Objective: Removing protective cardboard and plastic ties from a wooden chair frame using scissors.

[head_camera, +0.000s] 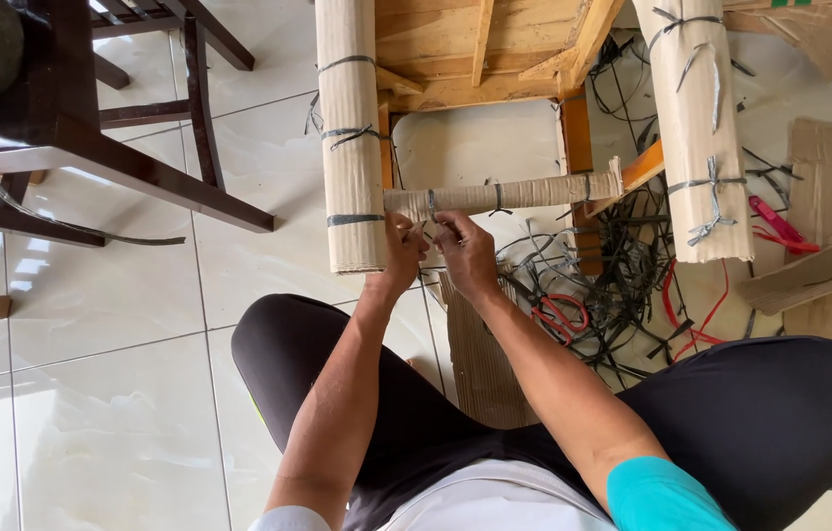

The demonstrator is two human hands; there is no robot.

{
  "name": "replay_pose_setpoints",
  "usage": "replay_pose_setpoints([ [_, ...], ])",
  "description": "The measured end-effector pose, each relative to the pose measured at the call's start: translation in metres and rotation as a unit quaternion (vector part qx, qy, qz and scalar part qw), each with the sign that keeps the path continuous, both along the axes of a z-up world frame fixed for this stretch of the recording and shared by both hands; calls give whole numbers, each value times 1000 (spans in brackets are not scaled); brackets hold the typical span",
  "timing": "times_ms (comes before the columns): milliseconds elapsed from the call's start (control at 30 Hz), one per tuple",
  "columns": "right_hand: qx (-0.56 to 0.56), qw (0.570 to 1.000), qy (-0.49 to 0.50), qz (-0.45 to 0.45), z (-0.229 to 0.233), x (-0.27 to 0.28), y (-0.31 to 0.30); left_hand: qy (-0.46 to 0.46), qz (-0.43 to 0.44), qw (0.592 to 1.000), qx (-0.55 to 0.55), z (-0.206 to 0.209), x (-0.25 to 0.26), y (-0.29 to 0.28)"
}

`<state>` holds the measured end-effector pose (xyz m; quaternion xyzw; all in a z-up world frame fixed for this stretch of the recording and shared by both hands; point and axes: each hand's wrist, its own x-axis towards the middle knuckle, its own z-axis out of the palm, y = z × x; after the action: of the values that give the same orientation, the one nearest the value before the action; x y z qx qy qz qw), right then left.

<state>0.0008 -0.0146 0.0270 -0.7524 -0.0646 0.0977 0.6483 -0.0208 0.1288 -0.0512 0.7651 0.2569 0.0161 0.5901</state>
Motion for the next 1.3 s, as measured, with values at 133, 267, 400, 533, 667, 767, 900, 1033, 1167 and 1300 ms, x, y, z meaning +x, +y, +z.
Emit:
replay_pose_setpoints([
  [133,51,997,-51,39,-8,-1,3,-153,-32,979,132,-1,8,-13],
  [267,31,997,-72,29,-38,-2,9,-116,-42,988,95,25,10,-20],
  [400,74,997,-28,16,-56,3,15,-74,4,994,-75,8,21,-16],
  [533,161,965,207,-33,-33,7,16,-28,79,993,-89,-22,24,-5],
  [667,261,900,350,-12,-44,17,12,-27,55,998,16,-13,19,-7],
  [767,326,830,452,28,-71,33,7,-12,68,998,7,-22,25,-4],
  [900,347,765,541,40,-101,48,4,-14,69,998,-4,-6,26,-7],
  [1033,345,752,560,41,-93,47,8,2,74,997,14,1,26,-11],
  [1167,338,747,571,39,-97,46,9,7,79,996,35,-7,25,-12],
  [1300,301,763,568,69,-90,55,7,13,81,997,0,-19,26,-4],
])
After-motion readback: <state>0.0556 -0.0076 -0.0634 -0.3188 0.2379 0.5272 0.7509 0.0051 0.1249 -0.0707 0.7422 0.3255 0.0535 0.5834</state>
